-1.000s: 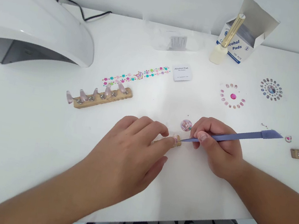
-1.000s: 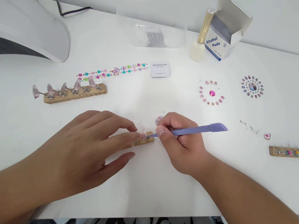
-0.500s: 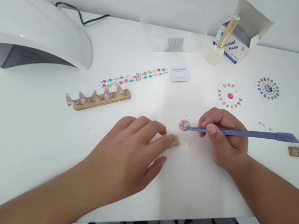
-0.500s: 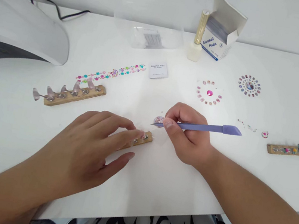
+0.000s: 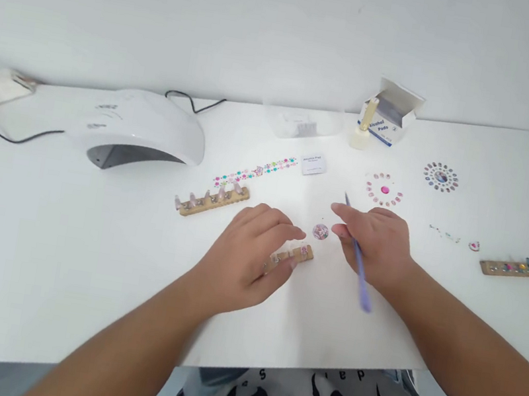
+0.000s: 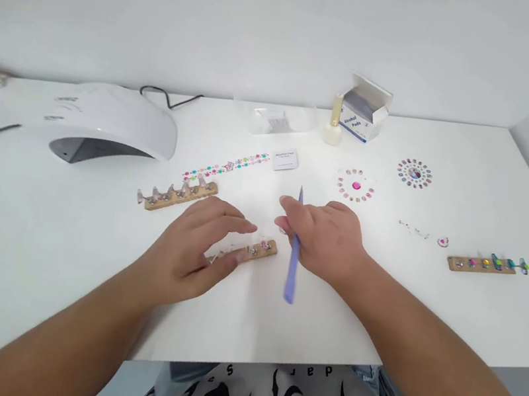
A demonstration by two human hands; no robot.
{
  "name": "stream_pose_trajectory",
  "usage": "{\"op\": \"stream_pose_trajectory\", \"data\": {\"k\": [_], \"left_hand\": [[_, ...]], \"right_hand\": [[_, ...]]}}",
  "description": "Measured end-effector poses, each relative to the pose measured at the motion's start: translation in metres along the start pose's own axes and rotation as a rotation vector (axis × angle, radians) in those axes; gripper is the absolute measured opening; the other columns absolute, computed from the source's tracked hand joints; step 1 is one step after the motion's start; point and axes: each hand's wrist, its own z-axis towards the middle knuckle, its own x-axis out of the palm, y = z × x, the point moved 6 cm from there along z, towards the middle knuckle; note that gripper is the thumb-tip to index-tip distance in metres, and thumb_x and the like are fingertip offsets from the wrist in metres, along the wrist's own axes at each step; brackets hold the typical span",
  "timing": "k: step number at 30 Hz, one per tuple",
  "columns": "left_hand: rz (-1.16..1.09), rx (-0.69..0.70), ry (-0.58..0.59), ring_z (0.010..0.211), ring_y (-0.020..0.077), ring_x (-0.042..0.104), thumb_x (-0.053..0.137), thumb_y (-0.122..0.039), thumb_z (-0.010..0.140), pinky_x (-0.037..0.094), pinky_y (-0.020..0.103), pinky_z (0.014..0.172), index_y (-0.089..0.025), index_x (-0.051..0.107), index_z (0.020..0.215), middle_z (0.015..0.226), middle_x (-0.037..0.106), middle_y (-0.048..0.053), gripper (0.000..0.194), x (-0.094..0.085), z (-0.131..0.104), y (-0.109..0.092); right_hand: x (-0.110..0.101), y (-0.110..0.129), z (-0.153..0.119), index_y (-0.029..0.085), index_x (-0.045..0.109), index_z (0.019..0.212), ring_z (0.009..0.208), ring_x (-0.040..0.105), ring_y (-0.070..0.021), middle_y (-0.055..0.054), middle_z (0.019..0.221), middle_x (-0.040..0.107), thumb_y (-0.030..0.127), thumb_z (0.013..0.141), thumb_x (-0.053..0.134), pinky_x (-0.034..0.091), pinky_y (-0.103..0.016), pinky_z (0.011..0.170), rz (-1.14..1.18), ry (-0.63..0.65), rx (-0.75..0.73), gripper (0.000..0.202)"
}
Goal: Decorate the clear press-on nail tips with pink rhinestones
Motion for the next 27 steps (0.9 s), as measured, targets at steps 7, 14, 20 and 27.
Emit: {"op": "stream_pose_trajectory", "data": {"k": [7, 14, 20, 27], "left_hand": [[-0.45, -0.414, 0.142, 0.06, 0.0121, 0.045, 0.045, -0.034, 0.094, 0.038, 0.026, 0.054, -0.019, 0.062, 0.094, 0.067, 0.05, -0.002, 0.022, 0.014, 0.009, -0.017], [-0.713, -0.639, 0.249, 0.051, 0.0076, 0.035, 0.057, -0.027, 0.083, 0.028, 0.021, 0.046, -0.017, 0.05, 0.064, 0.056, 0.043, -0.006, 0.022, 0.035, 0.02, -0.03], [-0.688, -0.495, 0.151, 0.054, 0.0094, 0.048, 0.057, -0.031, 0.086, 0.042, 0.022, 0.052, -0.017, 0.059, 0.069, 0.057, 0.053, -0.003, 0.022, 0.021, 0.015, -0.01], [-0.551, -0.393, -0.177, 0.056, 0.0155, 0.062, 0.068, -0.033, 0.08, 0.05, 0.026, 0.051, -0.015, 0.069, 0.072, 0.059, 0.067, 0.003, 0.019, 0.006, -0.003, 0.038]], "right_hand": [[-0.001, 0.017, 0.003, 0.018, 0.064, 0.079, 0.045, 0.024, -0.0105, 0.005, 0.043, 0.038, 0.014, 0.083, 0.049, 0.018, -0.03, 0.054, -0.292, 0.004, -0.085, 0.016], [-0.008, 0.028, 0.002, 0.014, 0.065, 0.082, 0.047, 0.028, -0.0113, 0.007, 0.044, 0.036, 0.011, 0.082, 0.048, 0.017, -0.032, 0.058, -0.437, -0.153, -0.199, 0.017], [-0.004, 0.02, -0.004, 0.009, 0.047, 0.131, 0.059, 0.044, -0.0149, 0.001, 0.068, 0.058, 0.019, 0.092, 0.039, 0.027, -0.033, 0.065, -0.141, -0.134, -0.285, 0.041], [0.026, -0.002, -0.009, 0.014, 0.064, 0.103, 0.095, 0.048, -0.025, -0.011, 0.103, 0.06, 0.036, 0.079, 0.063, 0.034, -0.04, 0.086, 0.156, 0.442, -0.181, 0.033]]}}
